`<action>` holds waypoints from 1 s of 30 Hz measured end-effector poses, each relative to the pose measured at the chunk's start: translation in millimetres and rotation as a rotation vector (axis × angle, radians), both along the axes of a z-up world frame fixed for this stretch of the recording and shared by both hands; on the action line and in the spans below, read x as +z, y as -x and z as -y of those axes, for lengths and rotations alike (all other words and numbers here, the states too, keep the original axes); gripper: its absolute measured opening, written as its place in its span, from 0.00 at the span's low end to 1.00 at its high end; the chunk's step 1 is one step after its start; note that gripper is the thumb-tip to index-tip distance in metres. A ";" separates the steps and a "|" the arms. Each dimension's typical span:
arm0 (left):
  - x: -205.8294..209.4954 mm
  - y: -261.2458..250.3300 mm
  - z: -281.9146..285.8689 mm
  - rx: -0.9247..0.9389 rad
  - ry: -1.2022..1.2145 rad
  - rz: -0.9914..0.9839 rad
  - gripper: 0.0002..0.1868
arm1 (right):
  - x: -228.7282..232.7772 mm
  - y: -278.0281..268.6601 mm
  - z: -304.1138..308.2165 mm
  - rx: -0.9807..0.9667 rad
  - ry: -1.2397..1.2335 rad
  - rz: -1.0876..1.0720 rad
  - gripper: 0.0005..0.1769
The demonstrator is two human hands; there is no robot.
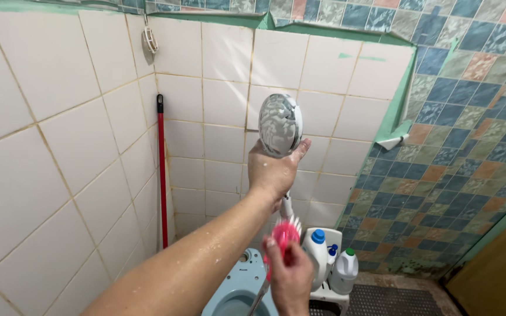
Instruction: The person scrubs a handheld shower head and its hose with a pink brush in a tiled bathroom. They repeatedly apply soap and scrub the shower head, hose, and nearby wall tiles, then rinse the shower head under running water.
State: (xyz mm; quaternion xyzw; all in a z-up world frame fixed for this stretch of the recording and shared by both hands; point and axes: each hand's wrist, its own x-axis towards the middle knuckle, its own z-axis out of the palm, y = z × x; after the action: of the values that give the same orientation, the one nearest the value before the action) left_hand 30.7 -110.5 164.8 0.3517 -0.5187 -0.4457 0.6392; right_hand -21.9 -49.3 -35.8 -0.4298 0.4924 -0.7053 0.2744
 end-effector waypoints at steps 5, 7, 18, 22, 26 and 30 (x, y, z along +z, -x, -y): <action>-5.1 3.0 4.0 0.006 0.019 0.188 0.23 | 32.9 7.6 -4.8 0.178 0.232 0.016 0.15; -2.8 2.0 7.6 0.008 0.105 0.133 0.23 | 23.7 14.8 -2.4 0.175 0.069 0.004 0.16; -19.0 3.6 5.3 -0.028 0.150 0.125 0.21 | -24.3 30.5 -0.7 0.293 -0.046 -0.157 0.13; -8.7 7.9 8.1 -0.027 0.220 0.195 0.21 | -10.9 33.1 -5.0 0.255 -0.056 -0.169 0.13; -6.8 3.7 0.2 -0.123 0.149 0.151 0.22 | -41.7 29.1 0.9 0.274 -0.049 -0.159 0.15; -10.1 3.3 -3.5 -0.064 0.205 0.243 0.22 | -40.1 33.7 -2.8 0.293 -0.014 -0.085 0.15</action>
State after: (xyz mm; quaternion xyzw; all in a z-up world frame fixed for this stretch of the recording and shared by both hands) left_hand 27.4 -107.0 154.7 0.3192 -0.6458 -0.3649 0.5899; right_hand -55.6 -46.5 -75.9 -0.5247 0.4406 -0.6354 0.3562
